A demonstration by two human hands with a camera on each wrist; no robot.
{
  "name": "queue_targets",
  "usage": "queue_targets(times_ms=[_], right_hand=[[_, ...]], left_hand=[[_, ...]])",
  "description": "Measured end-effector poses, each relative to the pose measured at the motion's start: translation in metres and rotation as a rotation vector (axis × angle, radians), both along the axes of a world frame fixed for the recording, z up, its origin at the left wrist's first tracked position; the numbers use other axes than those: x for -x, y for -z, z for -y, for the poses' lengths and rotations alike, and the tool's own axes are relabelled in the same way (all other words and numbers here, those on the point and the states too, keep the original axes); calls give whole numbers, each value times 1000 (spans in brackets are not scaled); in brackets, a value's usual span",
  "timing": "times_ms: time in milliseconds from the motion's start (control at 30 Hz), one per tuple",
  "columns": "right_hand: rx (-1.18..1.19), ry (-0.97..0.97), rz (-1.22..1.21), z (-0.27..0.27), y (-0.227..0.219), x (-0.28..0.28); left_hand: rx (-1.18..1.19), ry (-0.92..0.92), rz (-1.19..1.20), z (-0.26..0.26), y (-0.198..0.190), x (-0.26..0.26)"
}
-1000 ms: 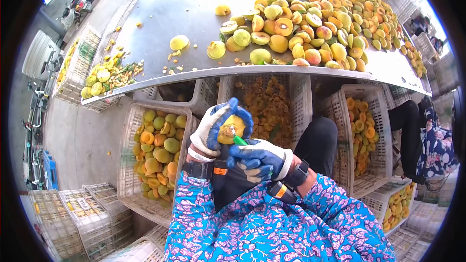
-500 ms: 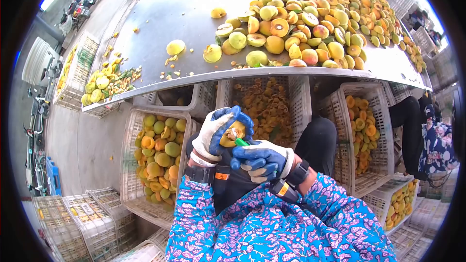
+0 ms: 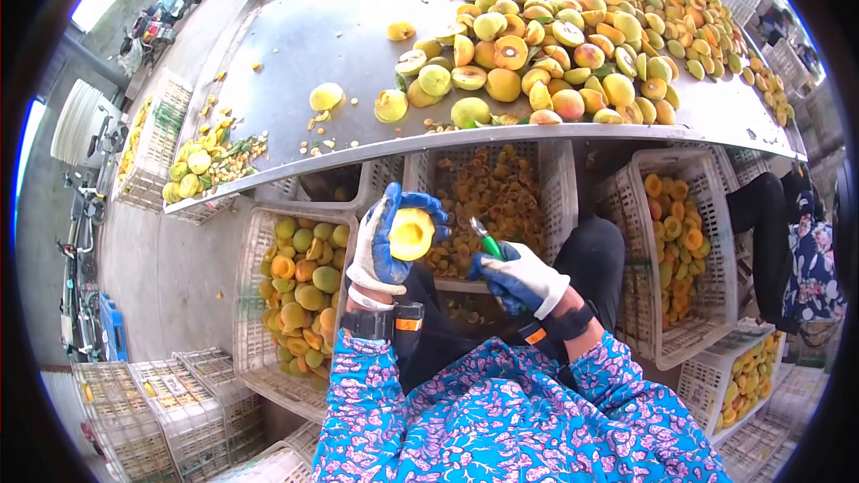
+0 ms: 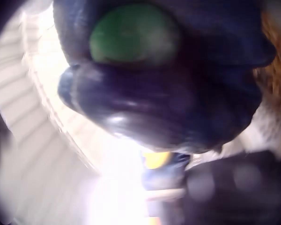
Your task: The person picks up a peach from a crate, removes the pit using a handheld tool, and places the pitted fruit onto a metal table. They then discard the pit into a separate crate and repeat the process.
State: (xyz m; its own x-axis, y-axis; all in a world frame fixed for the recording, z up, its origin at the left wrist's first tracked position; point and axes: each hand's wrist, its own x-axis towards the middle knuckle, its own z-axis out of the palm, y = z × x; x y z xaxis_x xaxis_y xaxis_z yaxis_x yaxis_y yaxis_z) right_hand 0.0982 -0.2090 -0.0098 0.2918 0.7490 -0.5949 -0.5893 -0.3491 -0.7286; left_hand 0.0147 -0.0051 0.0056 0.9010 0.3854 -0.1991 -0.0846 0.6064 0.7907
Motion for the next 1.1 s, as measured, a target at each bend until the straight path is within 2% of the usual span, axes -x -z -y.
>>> queue_targets(times_ms=[67,133,167,200,267,300,333,367,400,433,467,500,533,567,600,633,667,700,767,800,833,933,967,1033,1067,1100], right_hand=[[147,-34,864,-1,68,3],[190,-63,775,2,67,4],[235,-66,606,4,68,5],[263,-78,633,6,73,6],[316,-103,692,7,85,5],[294,-103,691,7,89,5],[359,-151,583,4,74,3],[376,-206,599,0,65,2],[394,-259,615,-3,62,2],[370,-272,758,-4,73,6],[357,-268,818,-3,80,9],[384,-329,756,-7,71,6],[407,-387,693,-12,62,3],[395,-425,725,-12,69,3],[336,-462,761,-10,79,3],[347,-436,769,-8,83,6],[360,-409,778,-6,84,6],[404,-461,741,-9,80,3],[450,-528,716,-10,86,1],[459,-537,712,-12,88,-1],[468,-547,706,-13,89,-2],[468,-549,701,-13,98,-2],[461,-546,709,-13,98,-3],[416,-391,717,-14,87,-7],[391,-314,720,-13,82,-6],[299,-226,751,-9,93,-3]], left_hand=[[-117,-88,30,-5,-7,8],[109,-267,49,-25,-12,25],[-47,-335,28,-39,-13,40],[-204,-402,8,-57,-13,59],[-521,-484,-280,-101,-10,101],[-749,-473,-593,-126,-5,120],[-967,-447,-916,-138,-9,126],[-1049,-540,-859,-147,-8,126],[-1131,-630,-798,-151,-19,117],[-1192,-594,-732,-158,-34,102],[-1145,-571,-731,-160,-46,76],[-1208,-533,-635,-158,-59,46],[-1281,-488,-654,-155,-70,16],[-1347,-405,-586,-175,-59,-10],[-1410,-343,-607,-178,-66,-42],[-1474,-307,-648,-207,-46,-66],[-1654,-268,-808,-213,-47,-92],[-1728,-255,-785,-239,-25,-111],[-1787,-207,-932,-253,-3,-141],[-1814,-179,-1006,-252,2,-151],[-1831,-50,-1092,-252,1,-157],[-1892,14,-1033,-263,1,-156],[-1643,-21,-893,-274,4,-148],[-1145,-82,-607,-293,16,-125],[-803,-144,-481,-257,-15,-109],[-515,-171,-269,-244,-15,-91]])
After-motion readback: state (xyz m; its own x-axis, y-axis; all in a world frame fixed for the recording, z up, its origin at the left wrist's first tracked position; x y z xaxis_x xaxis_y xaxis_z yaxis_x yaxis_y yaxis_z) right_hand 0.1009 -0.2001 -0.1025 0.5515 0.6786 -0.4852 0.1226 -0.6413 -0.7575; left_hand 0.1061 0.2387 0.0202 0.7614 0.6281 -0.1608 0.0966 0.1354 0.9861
